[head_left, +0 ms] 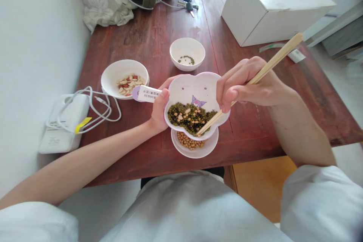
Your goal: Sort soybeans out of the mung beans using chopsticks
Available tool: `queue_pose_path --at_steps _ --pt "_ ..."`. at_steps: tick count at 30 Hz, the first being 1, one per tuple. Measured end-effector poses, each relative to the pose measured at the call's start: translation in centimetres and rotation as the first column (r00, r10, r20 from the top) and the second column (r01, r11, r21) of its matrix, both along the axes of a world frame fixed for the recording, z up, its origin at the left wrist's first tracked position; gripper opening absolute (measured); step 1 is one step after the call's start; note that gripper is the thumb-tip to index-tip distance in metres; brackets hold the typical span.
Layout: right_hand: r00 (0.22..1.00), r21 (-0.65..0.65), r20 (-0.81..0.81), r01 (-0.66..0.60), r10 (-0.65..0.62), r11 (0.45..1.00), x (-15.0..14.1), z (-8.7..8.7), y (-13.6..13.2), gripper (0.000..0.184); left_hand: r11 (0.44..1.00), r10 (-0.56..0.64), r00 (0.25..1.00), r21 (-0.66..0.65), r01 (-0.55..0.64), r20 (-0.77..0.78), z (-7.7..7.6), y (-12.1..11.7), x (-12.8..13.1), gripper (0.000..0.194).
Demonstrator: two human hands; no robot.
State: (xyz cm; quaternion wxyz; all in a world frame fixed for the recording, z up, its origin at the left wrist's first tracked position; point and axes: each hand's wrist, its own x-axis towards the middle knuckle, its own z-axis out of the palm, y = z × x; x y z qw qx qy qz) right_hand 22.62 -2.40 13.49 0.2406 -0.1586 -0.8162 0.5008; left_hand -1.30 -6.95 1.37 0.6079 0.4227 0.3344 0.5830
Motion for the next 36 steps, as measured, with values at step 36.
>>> queue_pose_path --at_steps 36 --pt "1.000 0.036 0.003 0.004 -0.004 0.999 -0.13 -0.18 0.09 0.049 1.000 -0.029 0.999 0.013 0.029 0.018 0.02 -0.01 -0.29 0.057"
